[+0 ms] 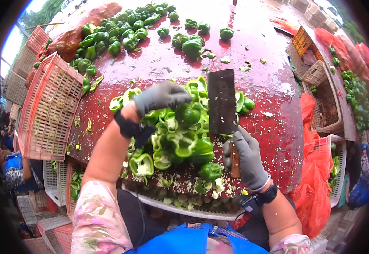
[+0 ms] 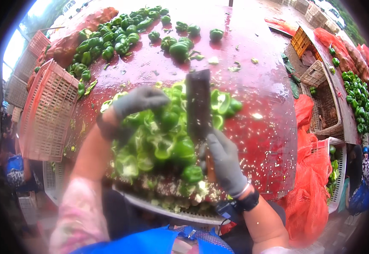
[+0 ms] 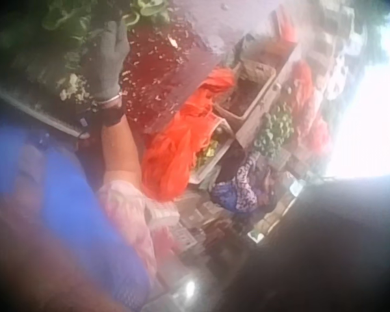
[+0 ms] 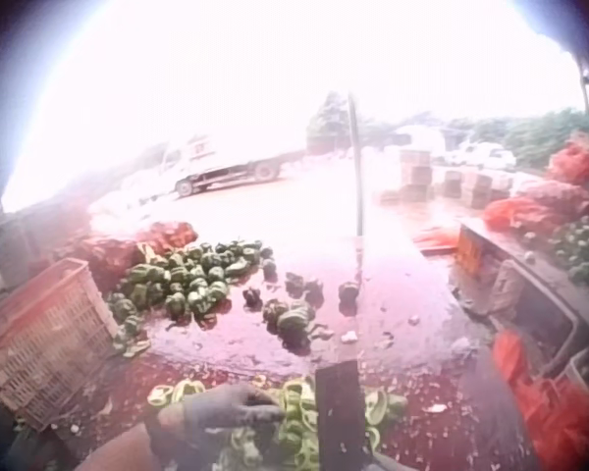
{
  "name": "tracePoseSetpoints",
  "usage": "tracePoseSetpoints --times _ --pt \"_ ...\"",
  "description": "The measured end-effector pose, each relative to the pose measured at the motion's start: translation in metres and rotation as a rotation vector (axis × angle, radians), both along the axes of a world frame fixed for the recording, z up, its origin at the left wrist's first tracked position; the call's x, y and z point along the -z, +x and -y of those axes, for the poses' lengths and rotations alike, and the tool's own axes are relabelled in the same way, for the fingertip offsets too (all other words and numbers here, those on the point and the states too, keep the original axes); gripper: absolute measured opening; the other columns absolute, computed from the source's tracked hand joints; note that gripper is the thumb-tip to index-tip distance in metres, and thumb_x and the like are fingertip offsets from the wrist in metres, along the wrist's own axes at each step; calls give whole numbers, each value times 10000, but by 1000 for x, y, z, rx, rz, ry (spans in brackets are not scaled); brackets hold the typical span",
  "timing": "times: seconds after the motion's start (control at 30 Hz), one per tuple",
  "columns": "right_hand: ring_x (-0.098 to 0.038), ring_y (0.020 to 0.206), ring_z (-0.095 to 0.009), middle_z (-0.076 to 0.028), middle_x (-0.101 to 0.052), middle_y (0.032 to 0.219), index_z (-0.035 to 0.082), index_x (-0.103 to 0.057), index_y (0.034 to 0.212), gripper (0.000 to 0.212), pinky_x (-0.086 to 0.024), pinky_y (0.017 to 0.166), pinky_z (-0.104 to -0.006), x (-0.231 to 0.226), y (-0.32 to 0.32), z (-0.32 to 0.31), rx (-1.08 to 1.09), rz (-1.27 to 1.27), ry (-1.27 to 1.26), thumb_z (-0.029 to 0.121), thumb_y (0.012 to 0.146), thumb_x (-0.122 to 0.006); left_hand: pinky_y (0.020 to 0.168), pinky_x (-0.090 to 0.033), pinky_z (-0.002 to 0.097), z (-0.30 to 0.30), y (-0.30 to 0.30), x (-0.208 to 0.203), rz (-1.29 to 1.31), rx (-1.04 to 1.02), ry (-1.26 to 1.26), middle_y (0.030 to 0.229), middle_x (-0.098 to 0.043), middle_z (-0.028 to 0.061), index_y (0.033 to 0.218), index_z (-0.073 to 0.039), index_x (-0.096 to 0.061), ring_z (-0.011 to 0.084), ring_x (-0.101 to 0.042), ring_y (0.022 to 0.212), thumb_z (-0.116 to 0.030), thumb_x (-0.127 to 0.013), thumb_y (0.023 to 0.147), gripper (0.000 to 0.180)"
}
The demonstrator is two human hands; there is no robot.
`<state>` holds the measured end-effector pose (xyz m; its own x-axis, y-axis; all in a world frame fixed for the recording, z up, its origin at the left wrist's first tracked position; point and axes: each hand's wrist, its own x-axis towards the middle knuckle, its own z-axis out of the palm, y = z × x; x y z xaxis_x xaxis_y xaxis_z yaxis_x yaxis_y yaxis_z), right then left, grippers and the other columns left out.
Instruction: The recorder uses a cleaver to core green bell peppers and then sorts them into plastic crates at an agricultural processing station.
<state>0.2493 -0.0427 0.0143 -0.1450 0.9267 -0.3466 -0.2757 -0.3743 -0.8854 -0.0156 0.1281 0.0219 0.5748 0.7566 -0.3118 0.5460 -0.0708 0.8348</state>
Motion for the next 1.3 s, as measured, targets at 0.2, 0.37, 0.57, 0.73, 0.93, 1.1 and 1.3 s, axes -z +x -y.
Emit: tracePoseSetpoints --times 0.2,0.37,0.57,0.73,0.93,1.1,1.3 --pt "-560 540 -114 -33 -573 742 40 -503 1352 395 -467 474 -254 4 13 -11 59 58 25 287 1051 -440 1091 -413 435 -148 56 32 -574 -287 747 1406 -536 221 1509 -158 -403 332 -525 1308 -447 -649 928 694" --pt "-553 543 -109 -34 -577 737 36 -494 1362 390 -463 485 -246 9 20 -14 106 29 13 258 1045 -453 1056 -442 431 -192 89 63 -732 -361 721 1390 -530 238 1469 -185 -451 361 -516 1292 -515 -666 853 731" --pt "-547 549 -89 -21 -581 750 22 -497 1359 384 -452 483 -225 16 22 -16 92 115 175 245 1047 -467 905 -547 344 -174 42 69 145 -466 483 1101 -719 154 1237 -15 -637 237 -696 1012 -322 -784 795 558" --pt "-518 548 -62 1 -559 742 8 -450 1426 451 -435 493 -209 3 27 -14 133 347 593 267 1057 -462 858 -563 295 -71 72 22 449 -299 398 1087 -693 119 1217 37 -601 168 -668 971 -147 -766 834 456" --pt "-499 543 -56 9 -533 624 17 -553 1344 370 -415 491 -271 14 12 -25 81 711 699 193 1020 -527 748 -564 265 11 74 11 542 -362 279 1004 -703 117 1222 20 -599 144 -686 837 -153 -734 888 400" --pt "-476 535 -50 18 -500 624 14 -527 1376 386 -409 486 -266 13 8 -16 -35 653 658 175 1026 -517 721 -559 277 47 81 21 559 -535 304 962 -706 111 1152 41 -604 134 -676 802 -211 -748 892 390" --pt "-511 554 -50 17 -531 649 22 -509 1413 414 -441 512 -246 10 9 -8 -52 686 719 141 1017 -506 711 -556 274 43 76 31 582 -619 281 915 -703 105 1114 38 -599 134 -679 801 -260 -756 891 404"
